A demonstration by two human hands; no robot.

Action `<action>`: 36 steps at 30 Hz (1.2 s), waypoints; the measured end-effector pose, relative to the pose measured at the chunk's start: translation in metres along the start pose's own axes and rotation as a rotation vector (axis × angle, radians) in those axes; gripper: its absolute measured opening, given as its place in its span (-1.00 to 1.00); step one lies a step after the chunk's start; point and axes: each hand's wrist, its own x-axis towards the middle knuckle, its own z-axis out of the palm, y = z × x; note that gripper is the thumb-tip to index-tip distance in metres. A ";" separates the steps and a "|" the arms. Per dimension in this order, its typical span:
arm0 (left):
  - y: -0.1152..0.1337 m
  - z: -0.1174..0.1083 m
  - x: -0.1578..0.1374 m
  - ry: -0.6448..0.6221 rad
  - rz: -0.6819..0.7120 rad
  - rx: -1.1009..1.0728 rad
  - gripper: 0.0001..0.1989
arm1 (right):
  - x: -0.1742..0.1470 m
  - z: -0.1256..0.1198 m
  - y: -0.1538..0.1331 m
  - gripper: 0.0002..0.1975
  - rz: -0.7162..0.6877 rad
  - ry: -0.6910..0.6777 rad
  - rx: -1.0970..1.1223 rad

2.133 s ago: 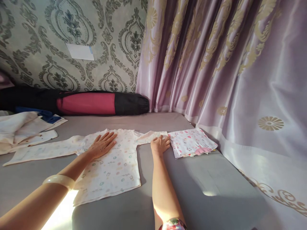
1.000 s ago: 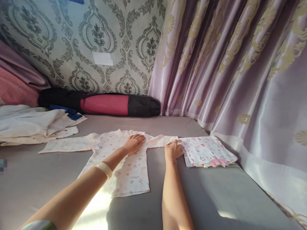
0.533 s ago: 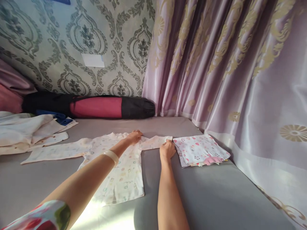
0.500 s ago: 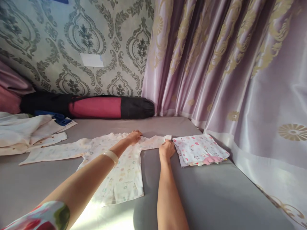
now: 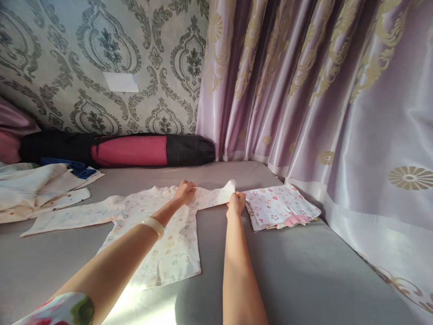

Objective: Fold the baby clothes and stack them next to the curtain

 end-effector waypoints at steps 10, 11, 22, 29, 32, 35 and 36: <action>-0.009 -0.006 -0.029 0.033 0.213 -0.036 -0.76 | -0.005 -0.003 -0.010 -0.50 0.292 0.016 0.323; -0.014 -0.005 -0.033 0.017 0.266 -0.040 -0.77 | -0.006 -0.003 -0.012 -0.50 0.299 0.005 0.354; -0.027 0.001 -0.054 -0.057 0.324 0.077 -0.48 | -0.016 -0.014 -0.057 -0.46 0.236 -0.184 0.697; -0.017 -0.024 -0.036 -0.223 0.218 0.106 -0.25 | -0.062 0.002 -0.102 -0.57 0.226 -0.462 0.869; -0.017 -0.029 -0.026 -0.212 0.240 0.115 -0.23 | -0.083 0.018 -0.109 -0.58 0.241 -0.562 0.848; -0.018 -0.028 -0.018 -0.195 0.241 0.114 -0.26 | -0.095 0.035 -0.109 -0.57 0.283 -0.599 0.832; -0.019 -0.026 -0.017 -0.189 0.237 0.105 -0.26 | -0.097 0.039 -0.109 -0.57 0.297 -0.603 0.828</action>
